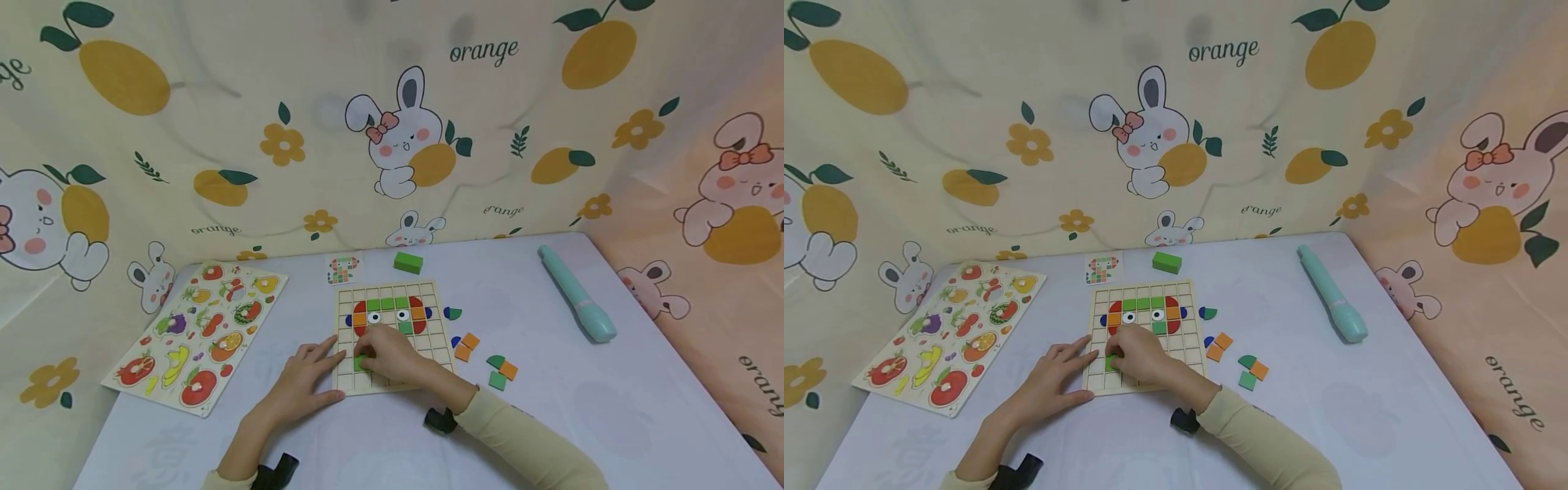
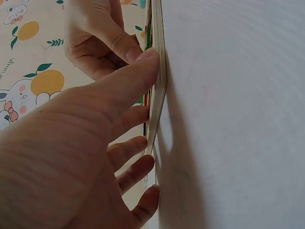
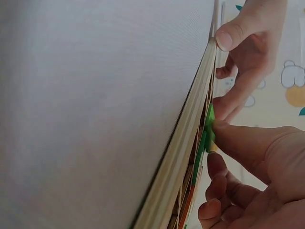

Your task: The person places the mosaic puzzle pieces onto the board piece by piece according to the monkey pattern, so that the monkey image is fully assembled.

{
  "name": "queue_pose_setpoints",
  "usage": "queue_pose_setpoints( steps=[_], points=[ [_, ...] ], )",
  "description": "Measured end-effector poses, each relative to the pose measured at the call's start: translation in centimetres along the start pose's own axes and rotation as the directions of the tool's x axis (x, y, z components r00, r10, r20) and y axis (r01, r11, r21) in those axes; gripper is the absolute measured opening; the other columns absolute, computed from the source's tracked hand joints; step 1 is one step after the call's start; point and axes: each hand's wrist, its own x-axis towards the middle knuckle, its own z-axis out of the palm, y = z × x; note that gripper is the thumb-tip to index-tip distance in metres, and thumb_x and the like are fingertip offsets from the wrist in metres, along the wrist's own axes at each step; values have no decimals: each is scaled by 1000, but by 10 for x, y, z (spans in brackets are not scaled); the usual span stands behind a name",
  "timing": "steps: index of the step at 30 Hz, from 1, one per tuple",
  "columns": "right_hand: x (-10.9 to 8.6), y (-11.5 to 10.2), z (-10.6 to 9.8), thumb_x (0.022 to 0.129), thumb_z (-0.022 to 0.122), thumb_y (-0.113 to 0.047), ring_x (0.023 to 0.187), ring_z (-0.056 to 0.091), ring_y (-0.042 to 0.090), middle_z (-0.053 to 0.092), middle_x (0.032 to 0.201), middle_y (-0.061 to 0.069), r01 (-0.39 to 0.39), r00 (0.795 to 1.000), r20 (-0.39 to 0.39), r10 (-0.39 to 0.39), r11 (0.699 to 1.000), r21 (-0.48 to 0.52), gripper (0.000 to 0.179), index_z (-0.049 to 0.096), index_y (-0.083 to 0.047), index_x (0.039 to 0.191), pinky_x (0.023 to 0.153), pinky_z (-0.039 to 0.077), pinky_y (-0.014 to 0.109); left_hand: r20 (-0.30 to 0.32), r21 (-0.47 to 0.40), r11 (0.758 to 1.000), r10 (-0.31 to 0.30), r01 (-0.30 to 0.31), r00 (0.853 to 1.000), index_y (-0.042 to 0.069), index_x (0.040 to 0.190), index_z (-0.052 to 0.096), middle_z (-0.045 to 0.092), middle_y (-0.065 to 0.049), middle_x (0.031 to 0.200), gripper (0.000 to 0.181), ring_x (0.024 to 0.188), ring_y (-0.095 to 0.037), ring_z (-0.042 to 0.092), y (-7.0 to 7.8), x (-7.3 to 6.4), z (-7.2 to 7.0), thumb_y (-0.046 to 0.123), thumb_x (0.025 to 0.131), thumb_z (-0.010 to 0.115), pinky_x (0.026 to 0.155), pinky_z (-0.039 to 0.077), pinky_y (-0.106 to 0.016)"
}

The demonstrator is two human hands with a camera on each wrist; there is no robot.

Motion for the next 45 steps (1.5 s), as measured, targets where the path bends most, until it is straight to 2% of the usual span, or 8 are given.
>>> queue_pose_setpoints(
  steps=[6,11,15,21,25,29,38,45],
  points=[
    [-5,4,-8,89,75,-11,82,52,10,64,88,-9,-25,1000,-3,25,997,72,10,77,-12,99,74,46,24,-3,-4,1000,5,-5,1000,17,143,57,31,-4,162,69,131,-28,37,0,0,1,48,84,76,98,36,-53],
    [-17,20,-38,89,73,-5,80,55,13,65,87,-5,-53,993,-100,69,986,156,8,76,-7,97,71,48,26,-3,0,1000,-3,3,1000,18,144,56,30,-3,162,71,132,-27,37,0,0,3,50,84,76,98,37,-53],
    [-37,42,-69,88,73,-3,79,56,15,68,89,1,-123,978,-145,147,979,164,10,74,-2,97,71,49,29,-9,4,1000,-6,6,1000,18,144,56,30,-3,162,72,133,-28,37,1,0,4,50,83,77,99,36,-53],
    [-78,84,-96,88,71,0,81,53,20,64,90,3,-255,960,-83,268,958,134,12,74,-1,100,71,47,31,3,4,1000,-1,1,1000,18,144,56,30,-3,162,72,133,-28,36,1,2,4,51,84,75,100,35,-55],
    [-101,103,-94,85,78,-6,86,50,21,60,93,2,-235,968,-59,243,965,113,13,76,-6,98,73,44,31,4,4,1000,-14,14,1000,18,143,56,30,-2,162,71,133,-28,37,1,1,4,50,83,76,100,35,-55],
    [-111,108,-85,80,84,-15,91,46,20,54,96,-1,-187,977,-89,191,981,49,19,77,-10,97,75,42,32,-1,0,1000,-23,23,1000,18,143,57,30,-2,162,71,133,-28,37,2,1,3,49,83,77,100,35,-55],
    [-111,104,-77,78,85,-11,91,46,18,54,94,-3,-215,971,-115,211,976,-27,21,74,-11,97,76,43,33,-10,16,1000,-20,21,1000,18,143,57,31,-1,162,71,132,-27,38,-2,1,4,48,83,78,100,36,-53],
    [-111,96,-75,77,84,-3,88,47,18,56,90,-5,-182,976,-130,174,982,-48,24,67,-15,89,77,46,33,-13,15,1000,-16,17,1000,18,143,57,31,-1,162,70,131,-26,38,-2,0,5,47,83,78,100,36,-52]
  ],
)
